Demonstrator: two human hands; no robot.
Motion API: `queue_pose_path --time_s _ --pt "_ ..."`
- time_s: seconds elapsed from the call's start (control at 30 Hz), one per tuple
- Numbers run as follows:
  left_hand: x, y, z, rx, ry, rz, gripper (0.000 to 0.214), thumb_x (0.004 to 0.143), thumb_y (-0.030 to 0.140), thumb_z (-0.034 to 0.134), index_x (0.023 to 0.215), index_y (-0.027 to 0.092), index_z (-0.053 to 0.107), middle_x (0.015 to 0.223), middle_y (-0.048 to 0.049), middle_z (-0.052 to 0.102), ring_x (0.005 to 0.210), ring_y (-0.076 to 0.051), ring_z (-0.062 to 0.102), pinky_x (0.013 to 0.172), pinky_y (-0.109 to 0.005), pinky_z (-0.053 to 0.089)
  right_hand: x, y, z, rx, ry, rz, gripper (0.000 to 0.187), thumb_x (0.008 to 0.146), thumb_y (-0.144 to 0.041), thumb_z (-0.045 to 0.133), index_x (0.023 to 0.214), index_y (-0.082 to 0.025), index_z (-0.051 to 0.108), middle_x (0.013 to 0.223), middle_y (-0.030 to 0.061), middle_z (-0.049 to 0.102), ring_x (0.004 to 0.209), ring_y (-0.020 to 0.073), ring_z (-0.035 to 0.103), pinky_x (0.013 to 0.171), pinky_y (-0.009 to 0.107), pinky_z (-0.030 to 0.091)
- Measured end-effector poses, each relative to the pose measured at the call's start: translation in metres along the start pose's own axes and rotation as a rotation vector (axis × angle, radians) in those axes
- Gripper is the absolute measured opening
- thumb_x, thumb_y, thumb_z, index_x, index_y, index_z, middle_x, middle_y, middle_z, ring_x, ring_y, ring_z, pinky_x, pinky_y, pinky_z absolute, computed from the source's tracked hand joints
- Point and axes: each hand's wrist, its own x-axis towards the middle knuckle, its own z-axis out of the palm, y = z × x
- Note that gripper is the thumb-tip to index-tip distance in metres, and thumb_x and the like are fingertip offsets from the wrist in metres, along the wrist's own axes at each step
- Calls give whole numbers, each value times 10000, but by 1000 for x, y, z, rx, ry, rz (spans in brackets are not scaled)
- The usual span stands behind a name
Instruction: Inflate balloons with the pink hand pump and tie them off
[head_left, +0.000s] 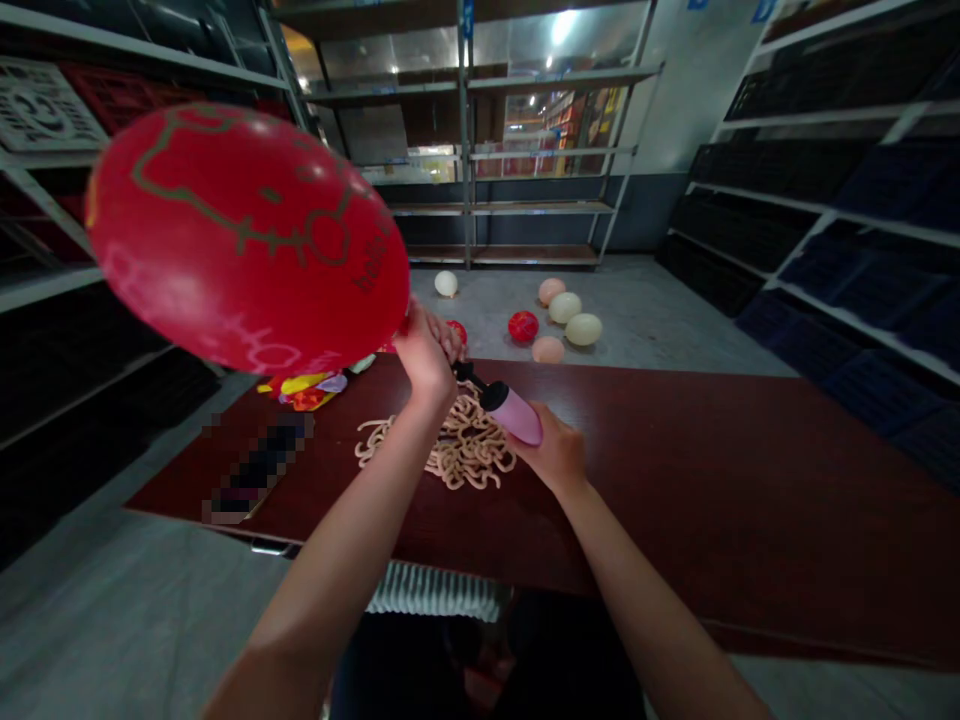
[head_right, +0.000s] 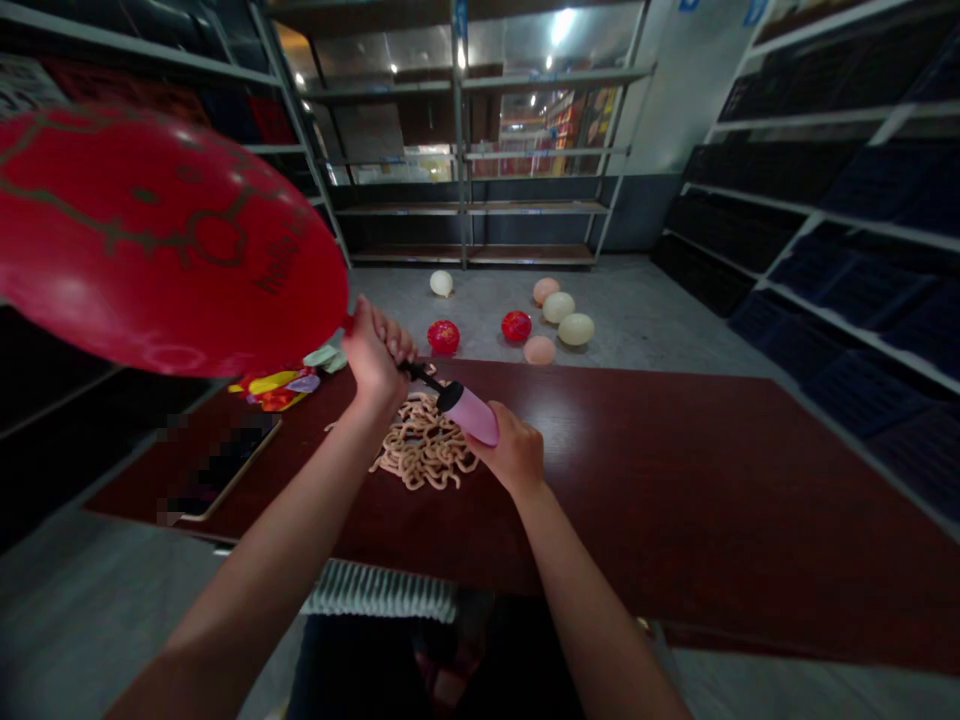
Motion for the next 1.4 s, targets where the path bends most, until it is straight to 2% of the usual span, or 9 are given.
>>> queue_pose_path --time_s 0.1,0.2,0.4,0.57,0.73,1.0,1.1,1.2,1.4 --pt "-11 -30 1 24 -13 -63 491 966 360 506 549 218 289 377 74 273 277 -65 254 318 -232 203 1 -1 -1 -11 1 32 429 803 -481 656 1118 -190 636 929 82 759 799 243 711 657 279 447" --pt "-16 -48 -4 21 31 -118 468 946 344 519 559 218 289 380 81 270 272 -66 259 315 -226 204 1 0 -1 -39 6 58 445 792 -499 663 1116 -195 645 915 71 760 784 236 706 644 276 424" --pt "-12 -50 -24 -36 79 -136 487 953 439 513 582 215 293 388 84 276 273 -75 252 324 -225 210 0 -1 1 -80 0 -8 435 805 -464 663 1140 -185 649 984 80 756 832 209 695 669 267 407" --pt "-5 -35 -48 -45 209 -201 444 993 336 412 589 211 277 395 83 257 283 -74 247 358 -224 219 -5 -11 -2 -173 -49 -109 428 837 -484 652 1146 -188 640 977 79 754 827 202 690 665 270 387" --pt "9 -6 -75 -35 301 -181 360 912 184 419 589 210 262 407 78 252 307 -75 252 374 -231 201 -8 -16 -2 -259 -84 -183 423 858 -515 619 1141 -201 631 988 66 748 806 200 688 658 281 375" --pt "44 53 -108 -45 341 -149 399 967 286 420 617 206 247 435 86 244 328 -64 243 400 -217 223 -9 -15 1 -266 -72 -284 492 853 -528 628 1213 -193 614 1094 84 737 874 202 696 706 286 419" --pt "55 70 -103 -25 305 -123 447 960 388 486 626 209 249 440 88 233 329 -66 232 386 -213 214 -8 -16 2 -225 -54 -309 500 858 -546 617 1211 -192 611 1081 72 740 875 209 704 705 285 428" --pt "56 77 -85 -10 222 -82 460 963 401 490 616 209 256 434 81 229 327 -70 225 371 -214 207 -7 -14 4 -174 -50 -282 515 841 -551 638 1204 -186 611 1038 64 748 815 208 710 678 284 434" --pt "41 56 -39 -29 123 -25 468 971 391 493 597 209 279 424 75 249 322 -67 227 358 -222 206 -6 -3 5 -88 13 -161 431 823 -495 664 1127 -191 644 947 62 761 767 214 716 649 276 443"
